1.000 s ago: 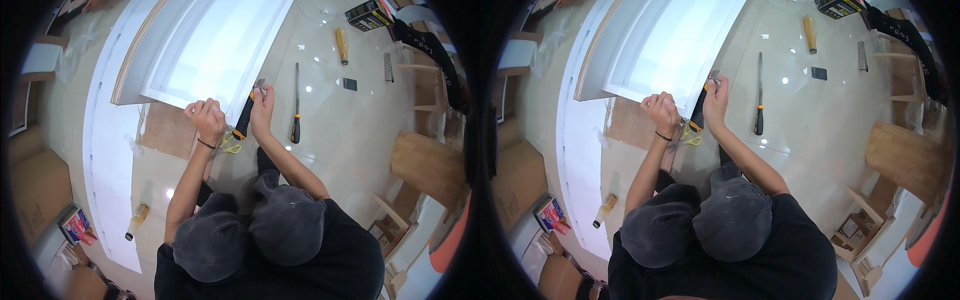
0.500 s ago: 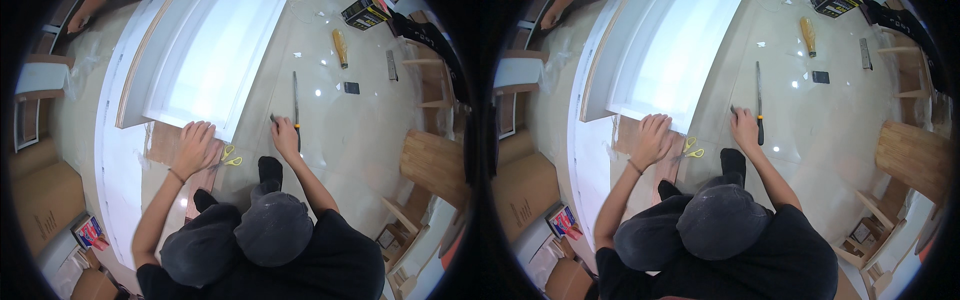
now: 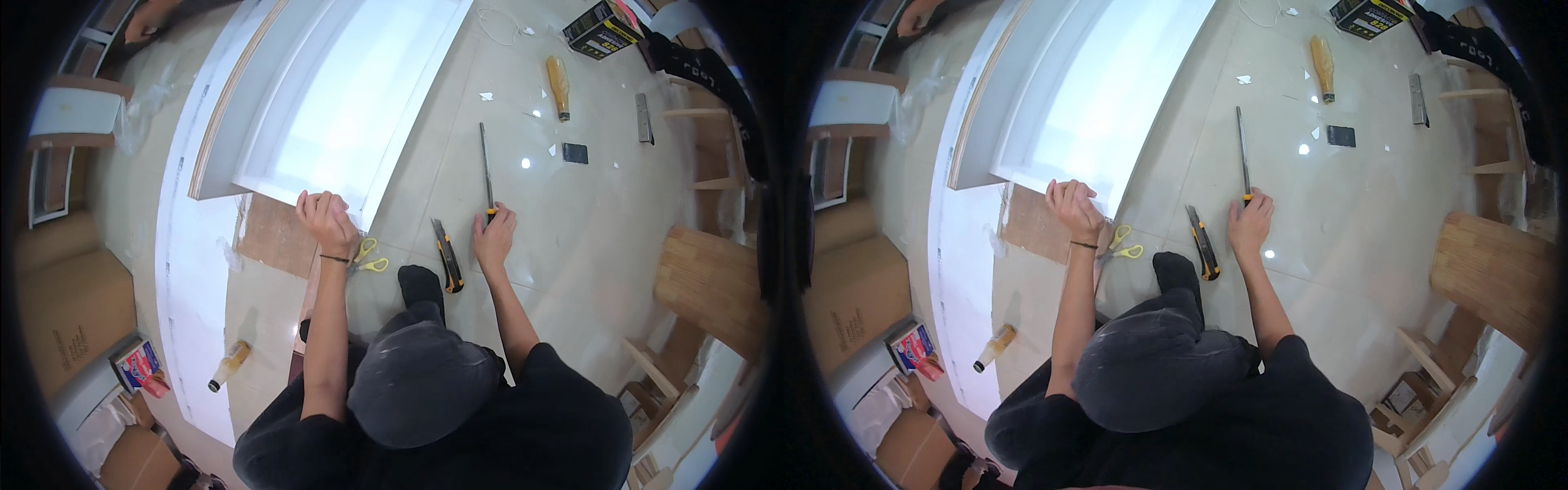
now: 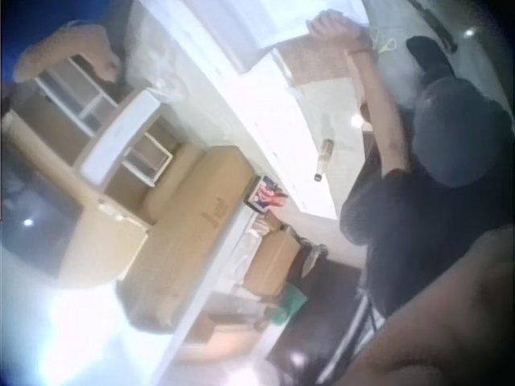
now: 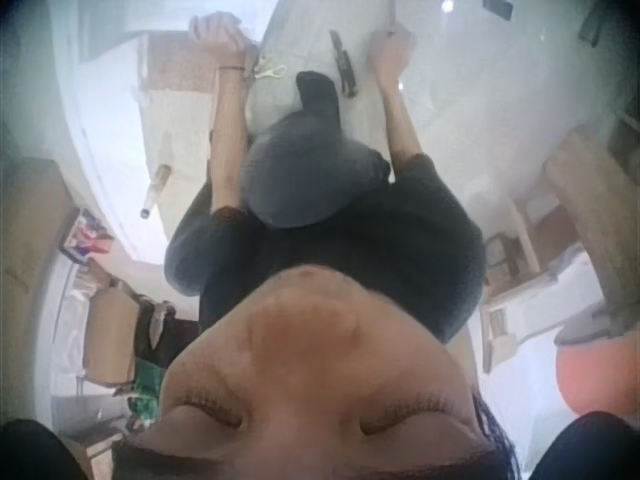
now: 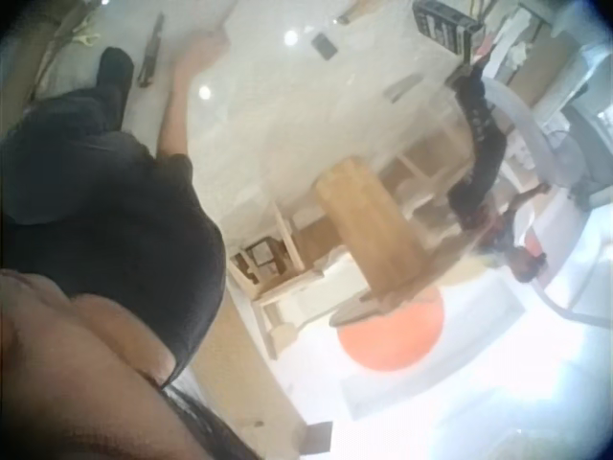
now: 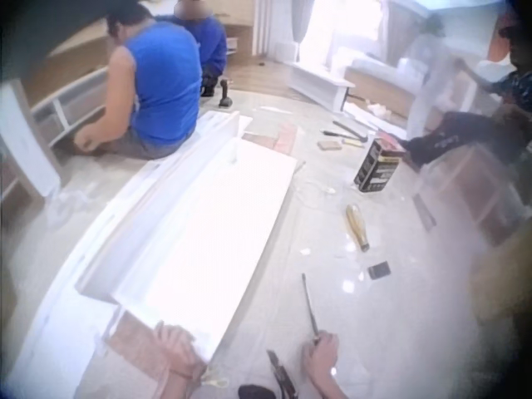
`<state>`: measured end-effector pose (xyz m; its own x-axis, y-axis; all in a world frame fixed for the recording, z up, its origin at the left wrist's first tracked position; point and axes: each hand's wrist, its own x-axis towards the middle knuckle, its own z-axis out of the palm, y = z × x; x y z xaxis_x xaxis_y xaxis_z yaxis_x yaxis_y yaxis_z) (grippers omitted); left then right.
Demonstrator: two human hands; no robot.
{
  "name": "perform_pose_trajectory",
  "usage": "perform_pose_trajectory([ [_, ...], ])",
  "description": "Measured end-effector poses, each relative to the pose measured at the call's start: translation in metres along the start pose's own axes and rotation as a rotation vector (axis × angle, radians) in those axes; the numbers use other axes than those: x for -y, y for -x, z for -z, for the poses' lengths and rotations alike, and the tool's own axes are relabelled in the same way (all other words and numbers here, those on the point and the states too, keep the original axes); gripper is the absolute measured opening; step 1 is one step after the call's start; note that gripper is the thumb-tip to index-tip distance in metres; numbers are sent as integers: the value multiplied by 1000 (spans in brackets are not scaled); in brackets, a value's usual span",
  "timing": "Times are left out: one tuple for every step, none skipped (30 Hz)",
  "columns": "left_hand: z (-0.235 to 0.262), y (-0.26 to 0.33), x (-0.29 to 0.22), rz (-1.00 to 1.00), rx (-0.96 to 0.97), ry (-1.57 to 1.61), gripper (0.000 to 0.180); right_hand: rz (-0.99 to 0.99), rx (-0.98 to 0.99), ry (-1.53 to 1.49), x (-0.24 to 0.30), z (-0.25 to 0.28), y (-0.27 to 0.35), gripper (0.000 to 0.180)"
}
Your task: The person assembles a white drawer unit by removing protective film, marking measurements, and filing edges. They use scissors, a utility knife, a metal file, and sandpaper to prepare and smooth the drawer components.
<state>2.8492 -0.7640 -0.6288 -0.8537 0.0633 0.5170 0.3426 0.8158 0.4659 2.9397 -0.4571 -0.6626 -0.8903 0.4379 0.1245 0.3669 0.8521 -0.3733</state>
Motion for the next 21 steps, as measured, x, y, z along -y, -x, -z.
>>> perform_pose_trajectory([
  [-2,2,0,41,-14,17,28,-23,7,-13,-7,-3,-1,41],
  [-2,2,0,31,-18,29,28,-76,42,-23,-14,-6,-3,42],
  [-1,1,1,20,-32,44,27,-8,45,-16,-21,-11,-3,42],
  [-1,-3,2,27,-28,62,26,16,75,-5,-26,-15,-5,41],
  [0,-6,3,0,-60,69,26,31,80,6,-30,-20,-6,41],
  [1,-8,2,-1,-60,78,25,4,97,-69,-32,-25,-8,40],
  [2,-10,1,-28,-76,106,25,-32,90,-140,-32,-30,-10,39],
  [3,-11,0,-17,-96,128,25,-96,83,-205,-31,-34,-11,39],
  [3,-13,-2,13,-98,126,26,-134,85,-297,-28,-37,-13,38],
  [5,-15,-3,20,-112,140,26,-207,91,-382,-22,-39,-15,37],
  [7,-17,-5,16,-138,167,26,-361,128,-462,-15,-40,-17,36],
  [9,-19,-7,30,-140,177,28,-359,139,-551,-6,-38,-19,36],
  [11,-23,-8,33,-161,196,29,-432,180,-634,4,-35,-22,35],
  [15,-26,-10,59,-171,214,30,-502,226,-715,15,-29,-24,35],
  [19,-31,-11,64,-202,231,32,-472,220,-791,28,-23,-28,34],
  [22,-35,-12,86,-219,251,33,-445,211,-867,41,-16,-32,34],
  [26,-39,-13,116,-222,276,35,-420,199,-966,54,-8,-36,33],
  [30,-43,-14,155,-221,275,48,-331,196,-974,68,0,-42,32],
  [33,-47,-14,155,-270,285,47,-246,192,-999,82,8,-48,31],
  [35,-53,-11,149,-315,302,45,-166,189,-1018,96,16,-52,31],
  [37,-59,-9,140,-366,320,44,-99,142,-1018,110,22,-57,31],
])
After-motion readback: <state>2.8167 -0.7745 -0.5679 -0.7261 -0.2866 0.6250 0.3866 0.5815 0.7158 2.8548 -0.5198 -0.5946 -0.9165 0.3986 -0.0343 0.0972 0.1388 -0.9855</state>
